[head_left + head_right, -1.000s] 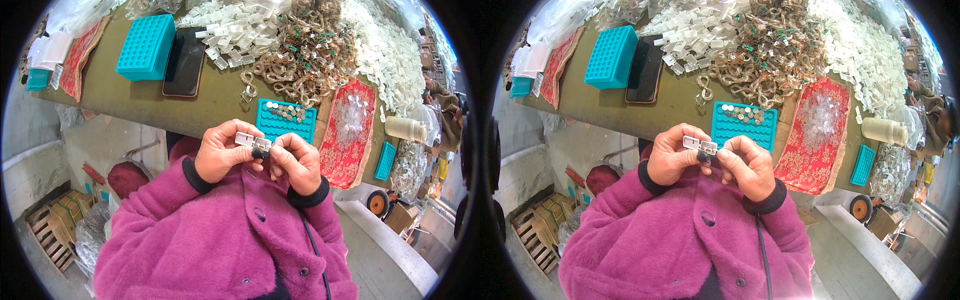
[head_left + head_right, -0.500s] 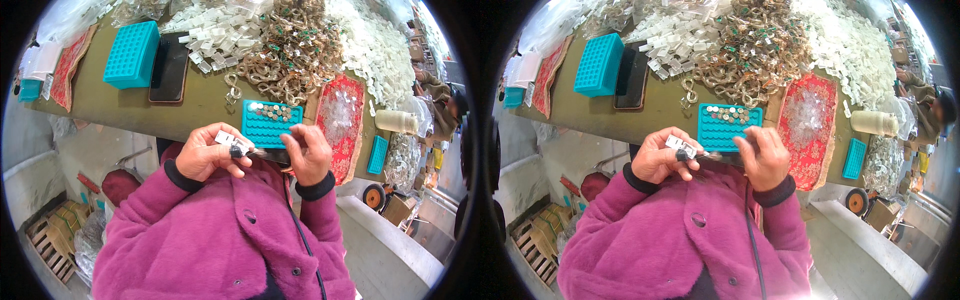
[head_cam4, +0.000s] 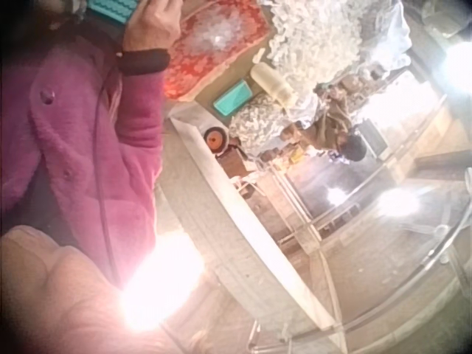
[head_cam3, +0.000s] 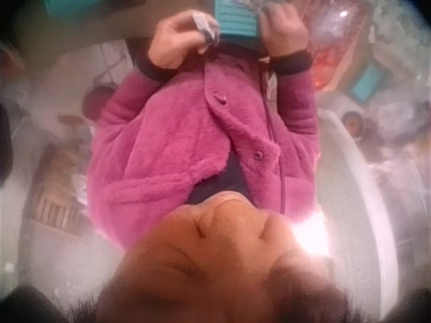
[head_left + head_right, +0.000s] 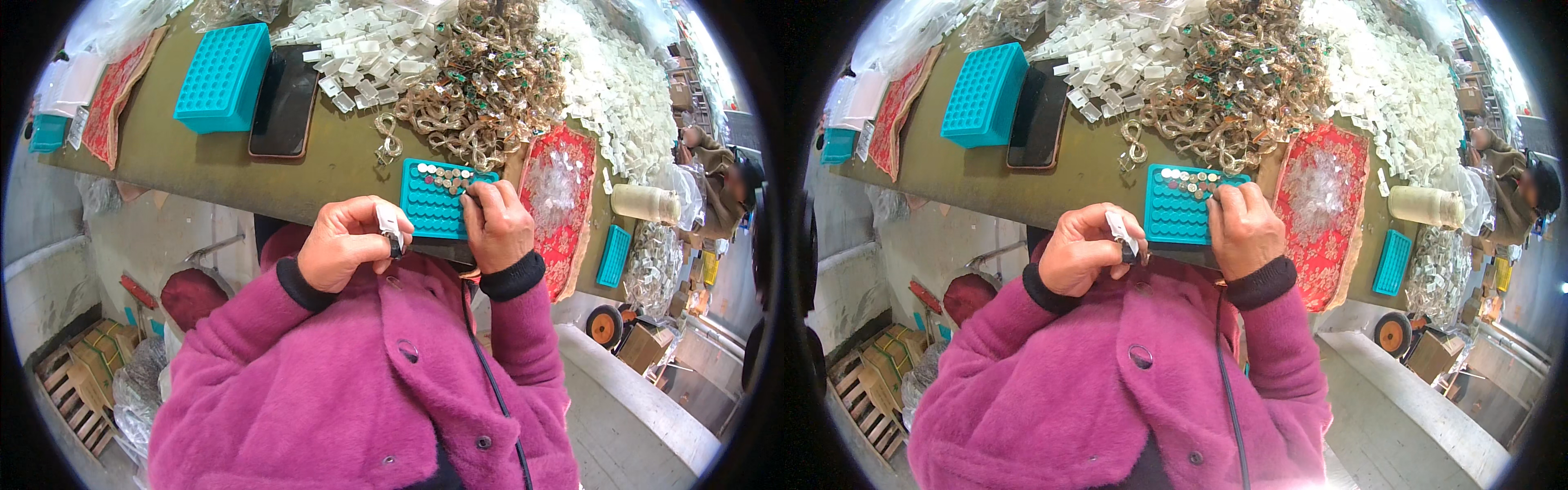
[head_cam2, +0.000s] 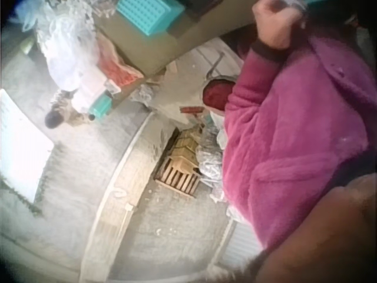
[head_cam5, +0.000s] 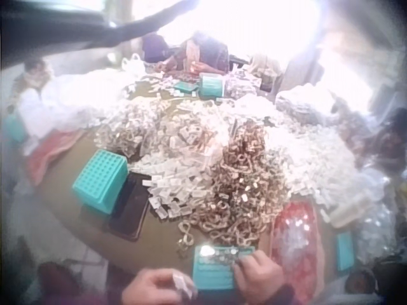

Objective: The person repeatedly picks small LED modules and white plastic housings from a table, inserts the LEDs into the housings, and tests each assembly by pressing a contact to light the LED. Finished units are placed on a blue tray. The person continues this cycle throughout the clip.

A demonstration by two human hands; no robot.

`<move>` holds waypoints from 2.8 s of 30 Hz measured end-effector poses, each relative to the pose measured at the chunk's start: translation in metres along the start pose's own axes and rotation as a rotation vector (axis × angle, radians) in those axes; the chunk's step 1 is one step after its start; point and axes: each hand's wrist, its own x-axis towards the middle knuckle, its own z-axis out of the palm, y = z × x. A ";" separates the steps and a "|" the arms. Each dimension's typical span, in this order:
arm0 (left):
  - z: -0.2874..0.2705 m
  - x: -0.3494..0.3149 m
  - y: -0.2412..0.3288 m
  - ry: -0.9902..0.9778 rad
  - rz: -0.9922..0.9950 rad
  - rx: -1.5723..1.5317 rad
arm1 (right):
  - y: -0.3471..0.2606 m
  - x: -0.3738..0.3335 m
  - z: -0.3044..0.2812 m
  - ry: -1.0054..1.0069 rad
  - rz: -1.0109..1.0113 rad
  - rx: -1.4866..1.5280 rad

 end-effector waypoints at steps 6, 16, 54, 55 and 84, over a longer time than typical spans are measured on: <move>-0.001 -0.002 -0.001 0.040 -0.077 -0.004 | 0.007 -0.001 0.009 0.060 -0.158 -0.114; 0.009 -0.006 -0.005 0.012 -0.139 -0.008 | -0.034 -0.013 -0.018 0.131 -0.381 0.305; -0.007 0.007 0.002 -0.003 -0.132 -0.007 | -0.019 0.007 0.000 -0.012 0.014 0.156; -0.006 0.006 0.001 0.016 -0.119 0.018 | -0.024 0.006 -0.005 -0.024 0.035 0.258; 0.006 -0.016 -0.012 0.017 0.212 0.297 | -0.074 -0.033 -0.009 -0.330 0.655 1.237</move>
